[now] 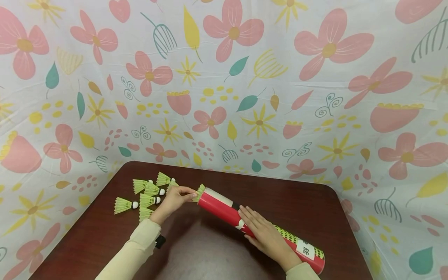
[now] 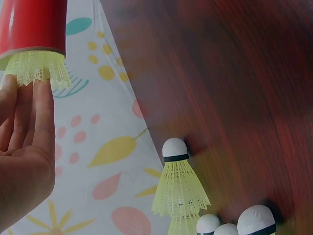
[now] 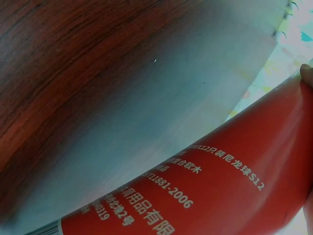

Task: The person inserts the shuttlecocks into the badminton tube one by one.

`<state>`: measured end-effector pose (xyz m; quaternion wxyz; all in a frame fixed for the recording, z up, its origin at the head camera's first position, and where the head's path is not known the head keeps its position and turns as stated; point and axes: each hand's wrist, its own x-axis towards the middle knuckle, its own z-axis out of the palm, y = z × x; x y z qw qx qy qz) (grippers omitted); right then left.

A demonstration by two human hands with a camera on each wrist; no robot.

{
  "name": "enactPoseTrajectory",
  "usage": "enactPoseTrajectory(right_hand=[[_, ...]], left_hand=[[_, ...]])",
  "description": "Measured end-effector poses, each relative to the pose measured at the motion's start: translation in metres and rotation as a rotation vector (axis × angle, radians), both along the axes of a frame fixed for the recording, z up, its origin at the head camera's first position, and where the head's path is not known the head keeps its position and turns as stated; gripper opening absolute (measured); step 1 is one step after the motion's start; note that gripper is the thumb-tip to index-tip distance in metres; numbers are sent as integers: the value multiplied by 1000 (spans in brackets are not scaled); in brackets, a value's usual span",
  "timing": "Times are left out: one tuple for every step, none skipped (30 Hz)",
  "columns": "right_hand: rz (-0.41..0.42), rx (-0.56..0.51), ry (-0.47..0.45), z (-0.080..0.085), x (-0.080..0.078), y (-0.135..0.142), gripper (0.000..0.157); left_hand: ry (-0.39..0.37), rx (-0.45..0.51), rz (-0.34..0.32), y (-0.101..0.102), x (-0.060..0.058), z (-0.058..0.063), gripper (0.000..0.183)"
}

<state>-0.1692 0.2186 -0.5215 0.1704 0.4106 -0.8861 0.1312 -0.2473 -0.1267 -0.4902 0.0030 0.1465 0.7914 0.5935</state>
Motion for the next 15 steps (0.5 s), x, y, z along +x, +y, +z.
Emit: enactPoseTrajectory(right_hand=[[-2, 2, 2, 0, 0, 0, 73], [5, -6, 13, 0, 0, 0, 72], [7, -11, 23, 0, 0, 0, 74], [7, -16, 24, 0, 0, 0, 74], [11, -23, 24, 0, 0, -1, 74], [8, -23, 23, 0, 0, -1, 75], [3, -21, 15, 0, 0, -1, 75], [4, -22, 14, 0, 0, -2, 75], [-1, -16, 5, 0, 0, -2, 76], [-4, -12, -1, 0, 0, -2, 76], [-3, -11, -2, 0, 1, -3, 76], [-6, -6, -4, 0, 1, -3, 76], [-3, -5, -7, 0, 1, -3, 76], [-2, -4, -3, 0, 1, -3, 76], [0, -5, -3, 0, 1, -3, 75]], left_hand=[[2, 2, -1, 1, 0, 0, 12], [2, 1, -1, 1, 0, 0, 11], [-1, 0, 0, 2, 0, 0, 11], [-6, 1, -3, 3, 0, 0, 11], [-6, 0, -6, 4, 0, 0, 12], [-10, 4, -11, 4, 0, -1, 12], [-10, 6, -16, 5, 0, -1, 13], [-16, 12, -23, 6, 0, -2, 13], [-20, 18, -29, 6, -1, -2, 13], [-20, 27, -37, 7, -1, -3, 14], [-21, 35, -42, 7, -1, -3, 14], [-24, 39, -46, 7, -1, -3, 14], [-26, 37, -48, 8, -2, -3, 14], [-28, 36, -51, 8, -2, -3, 14], [-34, 32, -51, 8, -2, -3, 14]])
